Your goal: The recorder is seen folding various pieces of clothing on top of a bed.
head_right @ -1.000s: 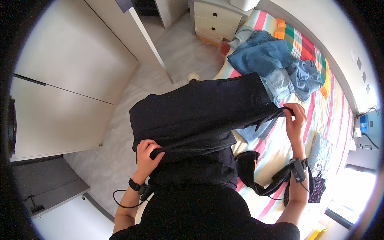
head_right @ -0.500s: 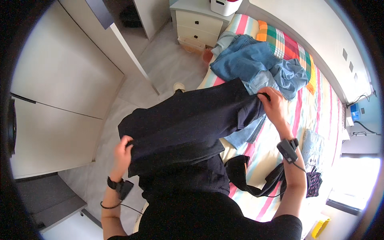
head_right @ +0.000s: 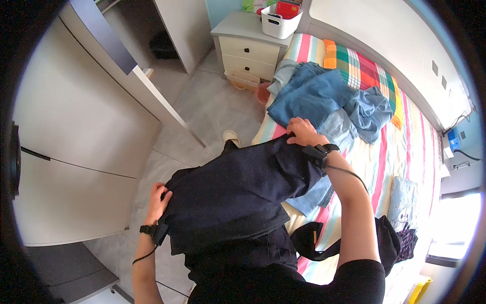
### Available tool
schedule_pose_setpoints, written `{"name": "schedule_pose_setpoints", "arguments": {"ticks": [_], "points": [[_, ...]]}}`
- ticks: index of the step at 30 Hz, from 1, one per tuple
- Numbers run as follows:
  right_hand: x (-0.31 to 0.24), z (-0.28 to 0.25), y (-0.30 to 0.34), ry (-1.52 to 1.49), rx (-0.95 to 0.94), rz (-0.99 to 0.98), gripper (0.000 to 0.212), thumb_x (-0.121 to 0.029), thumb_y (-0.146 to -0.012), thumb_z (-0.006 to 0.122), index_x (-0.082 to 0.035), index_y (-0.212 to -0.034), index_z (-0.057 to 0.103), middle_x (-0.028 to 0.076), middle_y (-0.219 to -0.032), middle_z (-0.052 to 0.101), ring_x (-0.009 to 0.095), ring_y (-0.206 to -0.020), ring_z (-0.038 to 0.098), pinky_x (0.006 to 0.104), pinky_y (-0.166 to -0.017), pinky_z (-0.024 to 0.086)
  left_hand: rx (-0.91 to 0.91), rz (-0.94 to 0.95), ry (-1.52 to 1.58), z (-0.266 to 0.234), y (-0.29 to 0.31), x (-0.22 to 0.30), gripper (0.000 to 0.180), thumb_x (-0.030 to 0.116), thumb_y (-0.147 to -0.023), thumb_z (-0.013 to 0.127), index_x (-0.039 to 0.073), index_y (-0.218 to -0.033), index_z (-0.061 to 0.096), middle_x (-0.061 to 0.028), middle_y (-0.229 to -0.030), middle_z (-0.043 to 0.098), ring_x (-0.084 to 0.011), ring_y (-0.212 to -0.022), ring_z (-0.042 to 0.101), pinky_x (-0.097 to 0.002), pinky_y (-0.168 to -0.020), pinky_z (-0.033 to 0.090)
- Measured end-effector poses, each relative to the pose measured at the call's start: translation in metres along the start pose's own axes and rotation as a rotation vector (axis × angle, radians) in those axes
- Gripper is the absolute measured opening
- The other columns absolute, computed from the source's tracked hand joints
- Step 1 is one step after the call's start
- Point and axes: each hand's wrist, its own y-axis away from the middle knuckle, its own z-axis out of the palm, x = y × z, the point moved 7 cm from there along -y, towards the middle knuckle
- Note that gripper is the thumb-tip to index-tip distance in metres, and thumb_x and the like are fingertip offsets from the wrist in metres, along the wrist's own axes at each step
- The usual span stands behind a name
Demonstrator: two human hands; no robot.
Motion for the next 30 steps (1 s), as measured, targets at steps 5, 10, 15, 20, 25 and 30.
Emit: {"name": "schedule_pose_setpoints", "arguments": {"ticks": [5, 10, 15, 20, 25, 30], "points": [[0.014, 0.008, -0.004, 0.024, -0.162, 0.015, 0.045, -0.034, -0.057, 0.079, -0.007, -0.089, 0.064, 0.008, -0.095, 0.059, 0.027, -0.098, 0.055, 0.0382, -0.088, 0.038, -0.224, -0.137, 0.181, 0.005, -0.005, -0.015, 0.021, 0.016, -0.076, 0.070, 0.002, -0.079, 0.055, -0.0103, -0.088, 0.053, -0.0267, -0.086, 0.052, -0.0339, -0.077, 0.042], [0.005, -0.012, 0.008, -0.073, -0.186, -0.033, 0.048, -0.029, -0.054, 0.081, -0.006, -0.092, 0.063, 0.011, -0.093, 0.060, 0.032, -0.094, 0.056, 0.0391, -0.078, 0.044, -0.166, -0.106, 0.181, -0.008, -0.002, -0.008, 0.022, 0.014, -0.072, 0.072, 0.001, -0.075, 0.054, -0.0092, -0.087, 0.053, -0.0250, -0.084, 0.052, -0.0328, -0.076, 0.042], [-0.024, -0.074, 0.050, -0.039, -0.122, -0.100, 0.036, -0.019, -0.060, 0.077, -0.005, -0.089, 0.061, 0.012, -0.088, 0.058, 0.033, -0.088, 0.056, 0.0406, -0.074, 0.044, 0.010, -0.026, 0.095, -0.030, 0.009, 0.017, 0.023, 0.012, -0.069, 0.074, 0.001, -0.074, 0.054, -0.0086, -0.081, 0.054, -0.0253, -0.076, 0.053, -0.0326, -0.069, 0.044], [-0.117, -0.203, 0.084, 0.079, 0.180, -0.137, 0.026, -0.005, -0.060, 0.072, -0.002, -0.079, 0.054, 0.011, -0.082, 0.052, 0.032, -0.082, 0.055, 0.0390, -0.070, 0.045, 0.220, 0.088, 0.032, -0.059, 0.034, 0.031, 0.026, 0.012, -0.067, 0.075, 0.001, -0.070, 0.051, -0.0099, -0.071, 0.053, -0.0279, -0.065, 0.053, -0.0343, -0.059, 0.043], [-0.194, -0.305, 0.074, 0.099, 0.475, -0.332, 0.030, 0.010, -0.057, 0.064, 0.000, -0.083, 0.055, 0.014, -0.098, 0.054, 0.028, -0.094, 0.057, 0.0329, -0.082, 0.045, 0.403, 0.136, -0.027, -0.108, 0.089, 0.043, 0.024, 0.010, -0.065, 0.074, 0.003, -0.068, 0.051, -0.0076, -0.070, 0.055, -0.0280, -0.065, 0.051, -0.0358, -0.060, 0.039], [-0.280, -0.388, 0.067, 0.553, 0.693, -0.590, 0.024, 0.010, -0.075, 0.060, 0.000, -0.096, 0.057, 0.012, -0.119, 0.053, 0.025, -0.109, 0.055, 0.0303, -0.089, 0.046, 0.578, 0.080, -0.026, -0.147, 0.122, 0.051, 0.022, 0.007, -0.065, 0.072, 0.004, -0.070, 0.051, -0.0069, -0.073, 0.056, -0.0264, -0.070, 0.052, -0.0337, -0.063, 0.038]]}}
